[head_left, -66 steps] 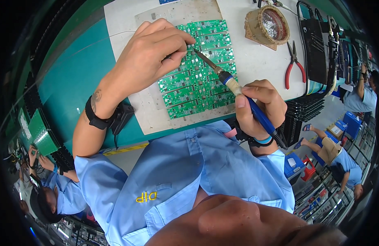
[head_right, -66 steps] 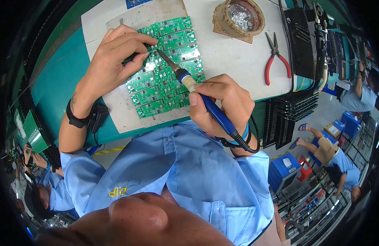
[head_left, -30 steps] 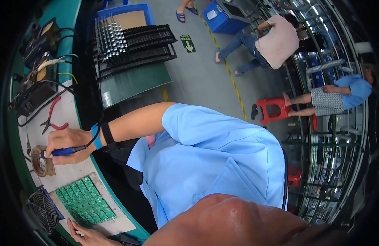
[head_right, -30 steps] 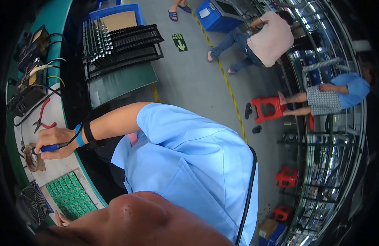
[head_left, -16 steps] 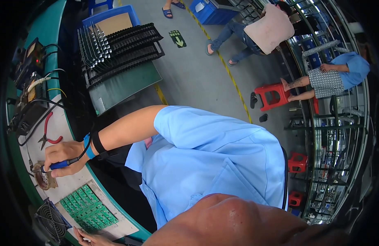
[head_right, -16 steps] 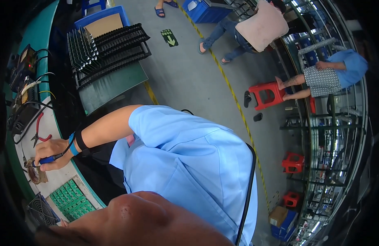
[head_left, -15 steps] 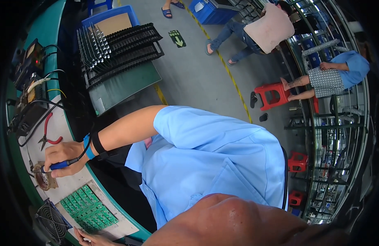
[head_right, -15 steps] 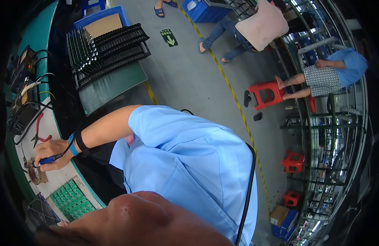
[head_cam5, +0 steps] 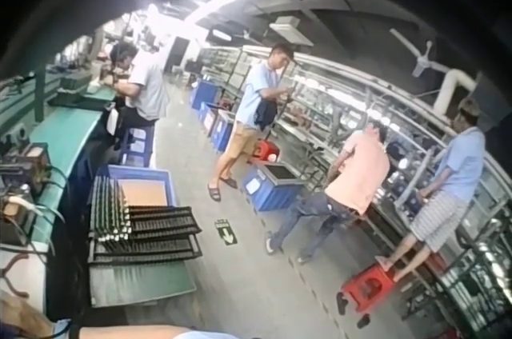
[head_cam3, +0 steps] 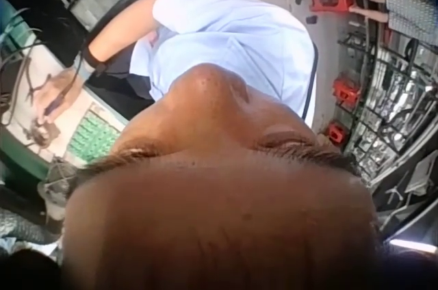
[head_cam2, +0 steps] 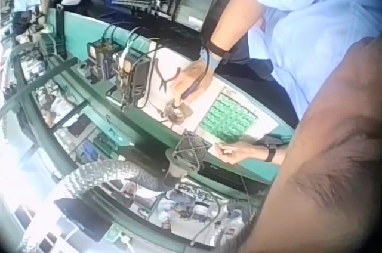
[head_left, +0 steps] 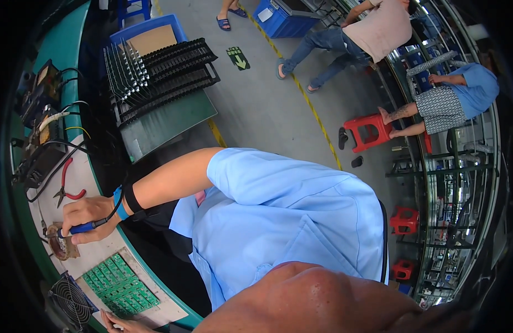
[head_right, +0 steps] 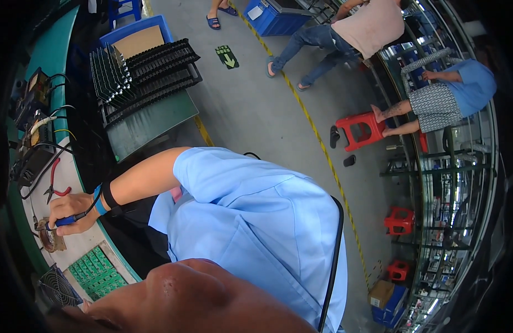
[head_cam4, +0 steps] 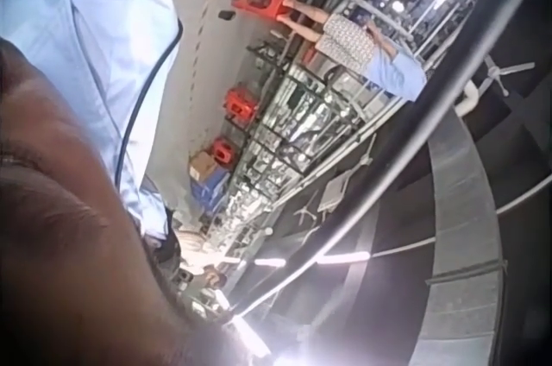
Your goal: Solder electronic components onto a printed circuit board.
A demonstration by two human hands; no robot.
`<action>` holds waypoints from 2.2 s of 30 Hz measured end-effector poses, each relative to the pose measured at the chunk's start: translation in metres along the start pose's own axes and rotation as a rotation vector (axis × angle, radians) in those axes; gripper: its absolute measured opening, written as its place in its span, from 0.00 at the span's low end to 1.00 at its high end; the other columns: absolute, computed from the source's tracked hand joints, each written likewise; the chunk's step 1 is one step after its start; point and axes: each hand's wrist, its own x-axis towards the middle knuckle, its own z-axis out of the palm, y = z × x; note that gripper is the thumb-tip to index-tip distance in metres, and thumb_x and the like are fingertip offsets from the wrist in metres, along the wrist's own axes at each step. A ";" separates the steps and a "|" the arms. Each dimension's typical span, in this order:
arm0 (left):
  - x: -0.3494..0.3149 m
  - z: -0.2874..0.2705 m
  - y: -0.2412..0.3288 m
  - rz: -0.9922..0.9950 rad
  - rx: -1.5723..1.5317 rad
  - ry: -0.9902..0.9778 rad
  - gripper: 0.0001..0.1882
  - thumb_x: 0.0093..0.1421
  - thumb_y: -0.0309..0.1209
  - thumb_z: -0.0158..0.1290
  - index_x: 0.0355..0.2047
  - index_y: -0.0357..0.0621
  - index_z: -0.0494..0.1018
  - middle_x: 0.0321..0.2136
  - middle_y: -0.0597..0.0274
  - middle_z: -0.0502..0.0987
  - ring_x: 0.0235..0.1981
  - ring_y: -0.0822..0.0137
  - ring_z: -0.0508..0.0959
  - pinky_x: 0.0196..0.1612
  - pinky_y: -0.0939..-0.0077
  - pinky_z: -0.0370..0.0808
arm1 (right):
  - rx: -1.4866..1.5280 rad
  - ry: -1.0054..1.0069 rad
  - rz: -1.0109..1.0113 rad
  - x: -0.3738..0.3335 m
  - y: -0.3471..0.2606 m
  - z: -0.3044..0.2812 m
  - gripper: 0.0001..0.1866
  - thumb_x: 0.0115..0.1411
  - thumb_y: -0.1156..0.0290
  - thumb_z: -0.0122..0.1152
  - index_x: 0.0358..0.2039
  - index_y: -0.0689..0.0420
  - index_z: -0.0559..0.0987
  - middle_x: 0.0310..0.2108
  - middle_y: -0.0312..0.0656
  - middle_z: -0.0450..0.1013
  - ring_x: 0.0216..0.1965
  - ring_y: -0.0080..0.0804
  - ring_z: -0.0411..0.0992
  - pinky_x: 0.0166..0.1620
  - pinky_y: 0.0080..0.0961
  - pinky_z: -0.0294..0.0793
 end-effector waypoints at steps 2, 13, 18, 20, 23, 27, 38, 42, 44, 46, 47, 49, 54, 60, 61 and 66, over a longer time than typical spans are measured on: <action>0.000 0.002 -0.002 -0.007 -0.019 0.009 0.22 0.72 0.44 0.54 0.40 0.31 0.81 0.38 0.44 0.82 0.40 0.49 0.81 0.48 0.57 0.76 | 0.002 0.008 -0.016 0.000 0.002 0.001 0.13 0.60 0.64 0.70 0.41 0.57 0.81 0.34 0.42 0.74 0.32 0.36 0.75 0.35 0.31 0.76; -0.001 0.004 -0.008 -0.029 -0.060 0.037 0.21 0.72 0.43 0.54 0.40 0.31 0.81 0.37 0.44 0.82 0.40 0.50 0.81 0.48 0.57 0.77 | 0.007 0.010 -0.009 -0.002 0.005 0.004 0.13 0.60 0.64 0.70 0.42 0.56 0.81 0.34 0.42 0.74 0.31 0.36 0.75 0.35 0.31 0.76; 0.003 0.002 -0.004 -0.026 0.004 0.014 0.21 0.72 0.43 0.54 0.41 0.31 0.80 0.37 0.44 0.82 0.39 0.49 0.81 0.48 0.56 0.77 | 0.005 0.014 -0.006 0.003 0.003 0.000 0.13 0.61 0.63 0.69 0.42 0.56 0.81 0.34 0.42 0.74 0.31 0.37 0.76 0.36 0.31 0.77; 0.003 0.003 -0.005 -0.025 0.011 0.016 0.22 0.72 0.43 0.53 0.41 0.31 0.80 0.37 0.44 0.82 0.39 0.49 0.81 0.48 0.56 0.77 | 0.003 0.015 -0.007 0.004 0.002 0.000 0.13 0.61 0.63 0.69 0.42 0.57 0.81 0.34 0.42 0.74 0.31 0.37 0.76 0.36 0.31 0.77; 0.003 0.002 -0.003 -0.021 0.003 0.011 0.22 0.73 0.43 0.53 0.41 0.31 0.80 0.38 0.43 0.82 0.39 0.49 0.81 0.48 0.56 0.77 | -0.003 0.011 -0.004 0.003 0.003 0.000 0.14 0.61 0.63 0.69 0.42 0.57 0.81 0.34 0.42 0.74 0.31 0.38 0.76 0.36 0.31 0.77; 0.004 0.003 0.000 -0.019 0.004 0.013 0.22 0.73 0.42 0.53 0.41 0.30 0.80 0.38 0.43 0.82 0.39 0.48 0.81 0.48 0.56 0.77 | -0.008 -0.003 -0.017 0.004 0.001 -0.003 0.14 0.63 0.63 0.67 0.44 0.57 0.80 0.36 0.43 0.75 0.33 0.38 0.76 0.36 0.31 0.77; 0.003 -0.001 -0.012 0.015 0.003 0.020 0.20 0.72 0.40 0.54 0.41 0.30 0.81 0.39 0.43 0.82 0.41 0.49 0.80 0.49 0.56 0.76 | 0.018 0.011 0.005 0.004 -0.001 0.001 0.13 0.60 0.66 0.69 0.42 0.56 0.80 0.35 0.43 0.73 0.32 0.40 0.75 0.36 0.34 0.76; 0.001 0.002 -0.011 -0.004 -0.012 0.019 0.20 0.72 0.40 0.54 0.40 0.31 0.81 0.39 0.44 0.82 0.42 0.50 0.80 0.49 0.57 0.76 | 0.012 -0.010 0.011 0.002 0.001 -0.001 0.13 0.60 0.67 0.69 0.43 0.56 0.79 0.35 0.43 0.73 0.33 0.41 0.75 0.37 0.34 0.76; 0.001 0.004 -0.009 -0.030 -0.067 0.017 0.20 0.72 0.41 0.54 0.41 0.32 0.82 0.40 0.44 0.82 0.42 0.50 0.80 0.49 0.57 0.76 | 0.009 -0.013 0.000 0.002 0.002 -0.002 0.13 0.60 0.67 0.69 0.43 0.56 0.79 0.35 0.43 0.73 0.33 0.41 0.75 0.37 0.34 0.76; 0.000 0.004 -0.012 -0.028 -0.070 0.018 0.19 0.72 0.41 0.54 0.41 0.33 0.82 0.40 0.45 0.82 0.42 0.50 0.80 0.49 0.57 0.76 | 0.003 -0.020 -0.006 0.003 0.000 -0.003 0.13 0.61 0.67 0.68 0.43 0.57 0.79 0.36 0.43 0.73 0.34 0.40 0.75 0.37 0.34 0.76; 0.000 0.004 -0.014 -0.025 -0.072 0.018 0.19 0.72 0.41 0.54 0.41 0.33 0.82 0.40 0.45 0.82 0.42 0.50 0.80 0.49 0.57 0.76 | -0.002 -0.025 -0.010 0.002 0.000 -0.004 0.12 0.62 0.66 0.67 0.44 0.57 0.78 0.36 0.43 0.74 0.35 0.40 0.75 0.38 0.33 0.76; 0.000 0.005 -0.016 -0.019 -0.080 0.017 0.19 0.72 0.40 0.54 0.41 0.34 0.82 0.40 0.46 0.82 0.42 0.51 0.79 0.49 0.56 0.75 | -0.015 -0.031 -0.016 0.003 0.000 -0.004 0.12 0.63 0.66 0.66 0.44 0.57 0.78 0.37 0.43 0.74 0.36 0.40 0.76 0.38 0.33 0.77; 0.005 0.023 -0.034 0.136 -0.336 0.077 0.18 0.72 0.40 0.55 0.42 0.35 0.82 0.40 0.47 0.82 0.42 0.51 0.79 0.49 0.56 0.75 | 0.009 -0.024 -0.025 0.004 0.000 -0.006 0.12 0.63 0.68 0.67 0.44 0.58 0.78 0.37 0.43 0.75 0.37 0.40 0.76 0.39 0.33 0.77; 0.001 0.009 -0.019 0.008 -0.004 -0.021 0.18 0.71 0.41 0.55 0.44 0.36 0.82 0.41 0.48 0.82 0.46 0.51 0.78 0.51 0.56 0.74 | -0.010 -0.056 -0.085 0.005 0.001 -0.012 0.13 0.62 0.71 0.67 0.46 0.57 0.78 0.39 0.44 0.76 0.38 0.42 0.75 0.40 0.33 0.76; -0.001 0.003 -0.022 -0.019 0.032 -0.005 0.18 0.71 0.41 0.55 0.44 0.36 0.82 0.41 0.48 0.82 0.46 0.51 0.78 0.51 0.56 0.74 | 0.036 -0.069 -0.085 0.006 0.000 -0.008 0.13 0.62 0.71 0.67 0.46 0.57 0.78 0.39 0.44 0.76 0.38 0.42 0.75 0.40 0.33 0.76; -0.014 0.005 -0.053 -0.190 -0.175 -0.016 0.09 0.71 0.23 0.54 0.46 0.27 0.78 0.45 0.52 0.82 0.46 0.62 0.80 0.53 0.69 0.77 | 0.114 -0.120 -0.003 0.007 -0.006 -0.004 0.14 0.62 0.73 0.66 0.48 0.57 0.79 0.40 0.41 0.77 0.40 0.41 0.76 0.43 0.35 0.75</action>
